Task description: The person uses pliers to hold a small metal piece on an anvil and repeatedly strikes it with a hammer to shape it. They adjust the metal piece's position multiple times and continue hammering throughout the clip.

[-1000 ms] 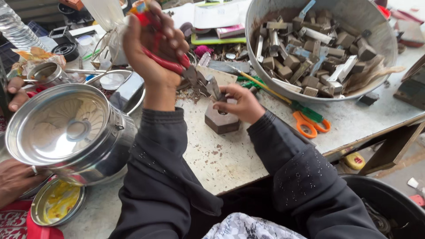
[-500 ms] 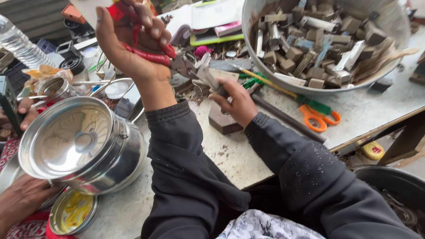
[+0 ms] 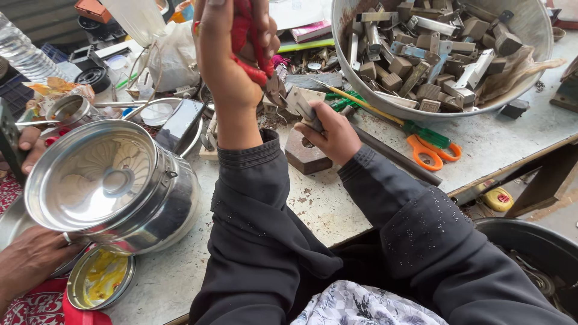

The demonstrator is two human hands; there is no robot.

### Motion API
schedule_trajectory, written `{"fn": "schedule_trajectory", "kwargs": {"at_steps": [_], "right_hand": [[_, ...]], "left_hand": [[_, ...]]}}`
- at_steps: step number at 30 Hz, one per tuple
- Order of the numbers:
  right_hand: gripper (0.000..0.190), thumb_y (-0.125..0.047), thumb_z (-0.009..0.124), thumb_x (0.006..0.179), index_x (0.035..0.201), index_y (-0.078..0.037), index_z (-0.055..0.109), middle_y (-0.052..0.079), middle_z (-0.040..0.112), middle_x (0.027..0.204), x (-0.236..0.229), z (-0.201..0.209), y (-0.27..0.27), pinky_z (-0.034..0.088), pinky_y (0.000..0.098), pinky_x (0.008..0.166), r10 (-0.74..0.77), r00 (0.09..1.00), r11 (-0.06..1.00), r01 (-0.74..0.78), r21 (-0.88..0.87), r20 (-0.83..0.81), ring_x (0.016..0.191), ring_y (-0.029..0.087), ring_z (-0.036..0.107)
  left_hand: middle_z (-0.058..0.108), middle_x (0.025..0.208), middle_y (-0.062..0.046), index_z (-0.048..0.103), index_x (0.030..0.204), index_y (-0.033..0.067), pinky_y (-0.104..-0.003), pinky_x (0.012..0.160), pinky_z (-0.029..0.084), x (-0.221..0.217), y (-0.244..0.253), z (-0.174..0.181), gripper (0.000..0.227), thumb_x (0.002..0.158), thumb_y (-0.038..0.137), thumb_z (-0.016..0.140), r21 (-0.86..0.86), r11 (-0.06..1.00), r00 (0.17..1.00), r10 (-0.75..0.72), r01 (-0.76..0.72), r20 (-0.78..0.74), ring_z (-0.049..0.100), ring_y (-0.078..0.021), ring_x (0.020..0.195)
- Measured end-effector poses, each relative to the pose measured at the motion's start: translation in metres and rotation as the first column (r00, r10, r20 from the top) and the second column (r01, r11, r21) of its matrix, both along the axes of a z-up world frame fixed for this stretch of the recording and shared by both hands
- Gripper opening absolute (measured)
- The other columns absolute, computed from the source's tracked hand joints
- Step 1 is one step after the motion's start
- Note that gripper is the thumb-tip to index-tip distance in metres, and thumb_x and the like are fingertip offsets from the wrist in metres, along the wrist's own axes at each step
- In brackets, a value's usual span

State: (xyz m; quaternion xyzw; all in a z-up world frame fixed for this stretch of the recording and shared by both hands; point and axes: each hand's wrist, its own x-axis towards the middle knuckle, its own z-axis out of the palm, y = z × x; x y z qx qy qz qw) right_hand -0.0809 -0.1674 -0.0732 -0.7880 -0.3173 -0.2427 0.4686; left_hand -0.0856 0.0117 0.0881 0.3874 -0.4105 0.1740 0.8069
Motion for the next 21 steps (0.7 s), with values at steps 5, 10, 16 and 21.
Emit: {"fn": "schedule_trajectory", "kwargs": {"at_steps": [5, 10, 16, 21], "right_hand": [[0.043, -0.015, 0.077, 0.093, 0.128, -0.003, 0.054, 0.0, 0.062, 0.088, 0.004, -0.001, -0.003, 0.057, 0.0235, 0.072, 0.199, 0.938, 0.979, -0.176, 0.106, -0.283, 0.081, 0.002, 0.062], [0.046, -0.011, 0.077, 0.096, 0.134, -0.001, 0.053, -0.002, 0.056, 0.09, 0.008, -0.006, -0.008, 0.051, 0.021, 0.072, 0.207, 0.938, 0.978, -0.187, 0.097, -0.279, 0.081, 0.003, 0.052], [0.069, -0.018, 0.086, 0.088, 0.145, -0.005, 0.049, 0.001, 0.055, 0.089, -0.001, 0.006, -0.007, 0.05, 0.0238, 0.072, 0.132, 0.972, 0.991, -0.135, -0.002, -0.192, 0.081, 0.006, 0.052], [0.098, -0.02, 0.088, 0.076, 0.156, -0.008, 0.032, 0.007, 0.059, 0.109, -0.005, 0.025, -0.011, 0.054, 0.029, 0.065, -0.05, 0.964, 0.994, 0.021, -0.112, -0.262, 0.079, 0.014, 0.057]], "left_hand": [[0.055, 0.084, -0.01, 0.049, 0.101, 0.0054, -0.03, 0.057, 0.038, 0.003, 0.008, 0.001, 0.035, 0.113, 0.038, 0.057, 0.022, 0.996, 0.995, -0.087, 0.088, -0.05, 0.049, -0.0159, 0.067], [0.055, 0.087, -0.012, 0.049, 0.105, 0.0058, -0.03, 0.057, 0.038, 0.004, 0.01, -0.002, 0.035, 0.113, 0.039, 0.056, 0.076, 0.983, 0.985, -0.169, 0.17, -0.024, 0.048, -0.0162, 0.067], [0.059, 0.088, -0.012, 0.058, 0.118, 0.0021, -0.028, 0.057, 0.043, -0.002, 0.007, -0.001, 0.042, 0.11, 0.044, 0.058, 0.146, 0.983, 0.991, -0.122, 0.114, 0.051, 0.054, -0.0153, 0.069], [0.06, 0.089, -0.011, 0.058, 0.117, 0.0029, -0.027, 0.059, 0.042, -0.002, 0.0, -0.002, 0.038, 0.112, 0.04, 0.061, 0.126, 0.988, 0.992, -0.103, 0.094, 0.067, 0.053, -0.0148, 0.07]]}}
